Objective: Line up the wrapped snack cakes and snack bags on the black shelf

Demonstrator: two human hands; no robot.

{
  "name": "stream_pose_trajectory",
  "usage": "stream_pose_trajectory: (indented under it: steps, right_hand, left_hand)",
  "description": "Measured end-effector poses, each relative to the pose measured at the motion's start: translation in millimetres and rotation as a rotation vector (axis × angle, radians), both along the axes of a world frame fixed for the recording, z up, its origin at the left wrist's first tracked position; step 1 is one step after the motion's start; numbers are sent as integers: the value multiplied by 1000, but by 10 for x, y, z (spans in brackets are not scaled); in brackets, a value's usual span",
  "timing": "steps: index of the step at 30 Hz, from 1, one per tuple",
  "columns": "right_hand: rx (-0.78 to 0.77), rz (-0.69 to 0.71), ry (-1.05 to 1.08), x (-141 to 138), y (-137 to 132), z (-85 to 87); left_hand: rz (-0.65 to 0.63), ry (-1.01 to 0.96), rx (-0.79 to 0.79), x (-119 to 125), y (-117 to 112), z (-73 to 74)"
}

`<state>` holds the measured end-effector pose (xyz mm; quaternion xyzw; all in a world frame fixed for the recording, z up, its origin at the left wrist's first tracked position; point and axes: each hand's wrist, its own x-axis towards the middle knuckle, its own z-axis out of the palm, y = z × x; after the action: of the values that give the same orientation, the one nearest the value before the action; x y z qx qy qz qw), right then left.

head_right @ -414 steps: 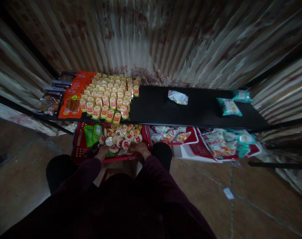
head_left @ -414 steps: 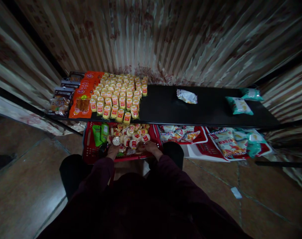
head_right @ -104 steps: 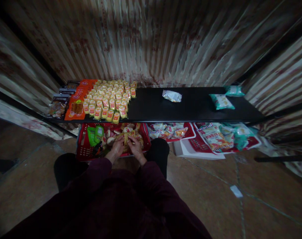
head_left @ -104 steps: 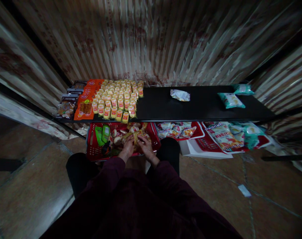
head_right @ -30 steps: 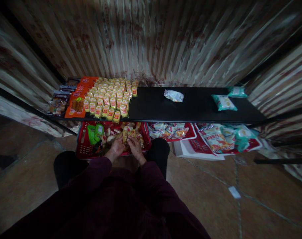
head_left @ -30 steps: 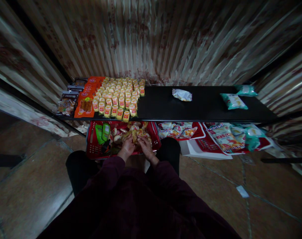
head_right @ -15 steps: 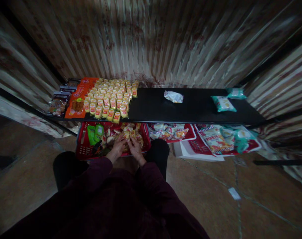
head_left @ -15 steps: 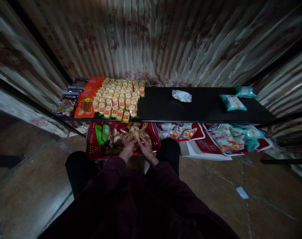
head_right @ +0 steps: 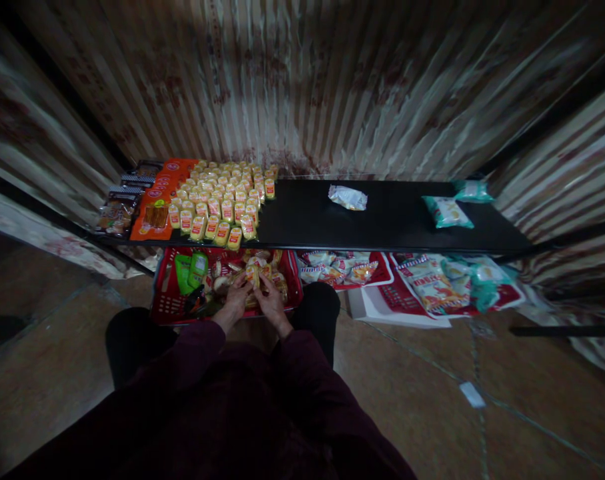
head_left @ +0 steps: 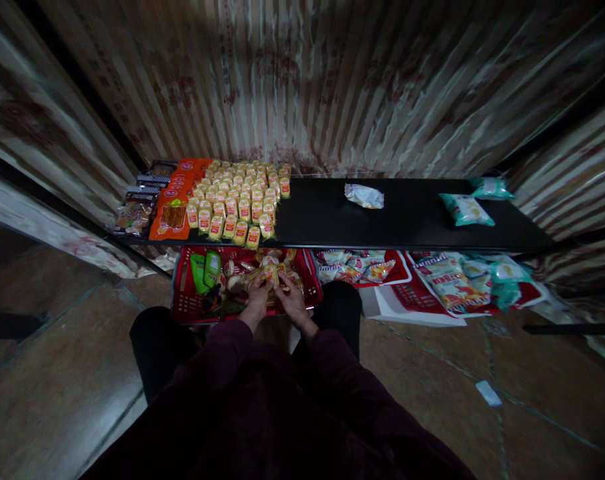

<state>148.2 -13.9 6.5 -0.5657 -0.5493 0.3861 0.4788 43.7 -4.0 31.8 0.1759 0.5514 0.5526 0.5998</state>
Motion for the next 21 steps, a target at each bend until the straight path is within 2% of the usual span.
stream_pose_trajectory:
  steps: [13, 18, 21]
  right_hand:
    - [-4, -78, -131, -1, 1, -18]
    - [15, -123, -172, 20, -22, 2]
    - [67, -151, -205, 55, -7, 70]
  left_hand:
    - [-57, 166, 42, 97, 11, 194]
    - [-93, 268, 78, 100, 58, 174]
    - [-133, 313, 118, 127, 94, 165]
